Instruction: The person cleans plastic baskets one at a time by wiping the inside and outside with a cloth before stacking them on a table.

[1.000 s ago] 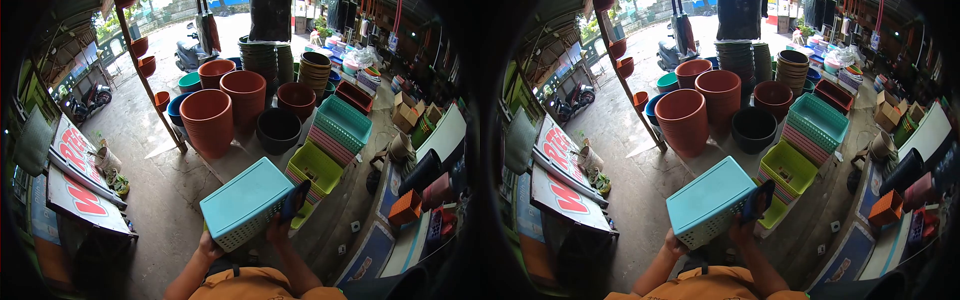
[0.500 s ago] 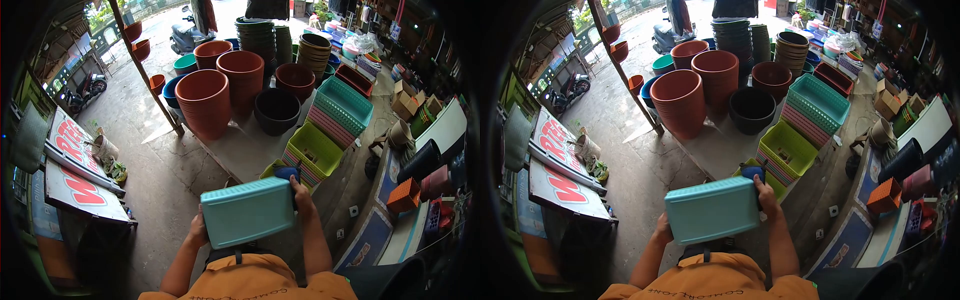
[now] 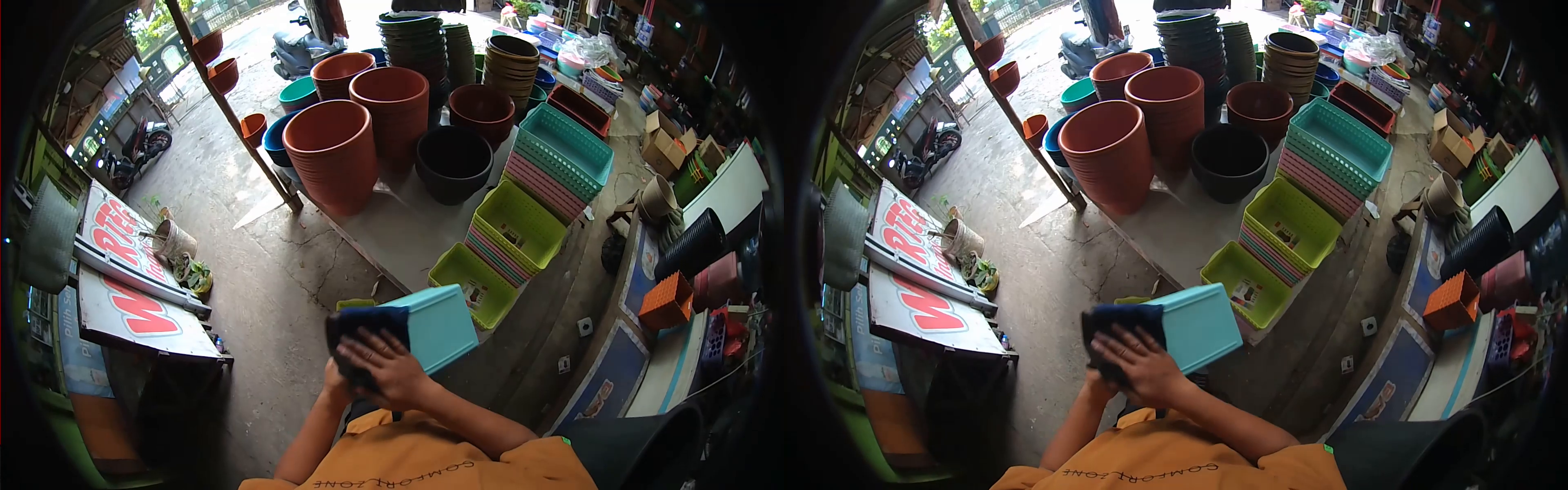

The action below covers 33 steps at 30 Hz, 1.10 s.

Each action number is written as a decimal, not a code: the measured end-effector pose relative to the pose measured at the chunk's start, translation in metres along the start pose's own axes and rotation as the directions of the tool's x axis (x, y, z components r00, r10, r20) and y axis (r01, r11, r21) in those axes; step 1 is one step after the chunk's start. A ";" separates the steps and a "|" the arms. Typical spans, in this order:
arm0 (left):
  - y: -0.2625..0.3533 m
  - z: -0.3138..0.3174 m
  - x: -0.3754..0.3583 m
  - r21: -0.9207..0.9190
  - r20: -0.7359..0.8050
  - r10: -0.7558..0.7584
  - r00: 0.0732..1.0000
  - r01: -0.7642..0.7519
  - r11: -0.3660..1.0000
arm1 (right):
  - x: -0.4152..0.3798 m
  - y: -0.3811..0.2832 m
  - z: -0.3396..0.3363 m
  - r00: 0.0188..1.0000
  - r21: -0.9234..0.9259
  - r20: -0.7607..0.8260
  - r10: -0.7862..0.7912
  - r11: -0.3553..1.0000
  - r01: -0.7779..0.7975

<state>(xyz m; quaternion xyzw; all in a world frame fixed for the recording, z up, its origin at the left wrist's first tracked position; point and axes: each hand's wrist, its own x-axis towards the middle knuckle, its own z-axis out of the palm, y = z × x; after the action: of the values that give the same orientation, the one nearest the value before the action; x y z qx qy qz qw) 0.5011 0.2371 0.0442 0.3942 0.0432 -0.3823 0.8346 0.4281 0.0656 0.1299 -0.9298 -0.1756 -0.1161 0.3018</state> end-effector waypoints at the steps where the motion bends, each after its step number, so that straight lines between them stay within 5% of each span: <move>1: -0.002 -0.004 -0.004 -0.061 0.028 0.046 0.999 -0.045 0.997 | -0.004 -0.002 0.002 0.999 0.009 0.026 -0.034 0.999 0.034; 4: 0.022 0.021 -0.004 -0.016 -0.060 -0.066 0.996 0.065 0.998 | -0.023 0.015 -0.003 0.998 0.003 0.059 0.013 1.000 -0.013; 6: 0.021 0.003 0.002 -0.027 -0.052 -0.042 0.998 0.041 0.999 | -0.038 0.041 -0.009 0.974 -0.024 -0.031 0.224 0.974 -0.224; 10: 0.025 0.015 -0.005 -0.034 -0.096 -0.032 0.995 0.029 0.999 | -0.066 0.078 -0.008 0.756 0.168 -0.238 0.610 0.792 -0.587; 13: 0.015 0.017 -0.002 -0.073 -0.133 -0.044 0.990 0.035 0.997 | -0.069 0.053 0.020 0.787 0.111 -0.353 0.506 0.858 -0.501; 15: 0.007 0.010 0.002 -0.096 -0.156 -0.061 0.986 0.046 0.994 | -0.057 0.017 0.024 0.888 0.168 -0.210 0.409 0.910 -0.380; 18: -0.010 -0.030 0.020 -0.168 -0.052 -0.064 0.997 0.054 0.984 | -0.041 -0.017 0.035 0.956 0.218 -0.155 0.250 0.952 -0.213; 20: -0.025 -0.087 0.037 -0.287 0.227 -0.041 0.973 0.107 0.952 | -0.032 -0.026 0.039 0.982 0.230 -0.130 0.135 0.968 -0.102; 21: -0.026 -0.095 0.034 -0.243 0.218 -0.023 0.976 0.077 0.967 | -0.031 -0.029 0.040 0.979 0.220 -0.142 0.142 0.969 -0.109; 23: 0.015 -0.008 0.004 -0.229 -0.029 -0.152 0.988 0.141 0.963 | -0.026 -0.032 0.040 0.993 0.370 -0.103 0.062 0.929 -0.019; 25: 0.022 0.000 0.006 -0.237 -0.079 -0.159 0.984 0.137 0.962 | -0.022 -0.035 0.041 0.966 0.365 -0.193 0.172 0.926 -0.092; 27: 0.025 0.002 0.004 0.114 -0.261 0.141 0.955 -0.115 0.987 | -0.014 -0.038 0.042 0.876 0.351 -0.371 0.307 0.920 -0.174; 30: 0.010 -0.011 -0.001 0.294 -0.208 0.149 0.967 -0.083 0.952 | 0.003 -0.034 0.051 0.896 0.216 -0.236 0.377 0.919 -0.330; 33: 0.010 -0.012 -0.017 0.029 -0.107 -0.005 0.994 0.008 1.000 | 0.004 -0.045 0.068 0.907 0.105 -0.184 0.380 0.925 -0.366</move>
<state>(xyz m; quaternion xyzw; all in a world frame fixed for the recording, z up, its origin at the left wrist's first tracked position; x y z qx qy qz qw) 0.4989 0.2594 0.0487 0.4263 0.0836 -0.3639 0.8239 0.4216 0.1418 0.1014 -0.9189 0.0328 -0.1437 0.3659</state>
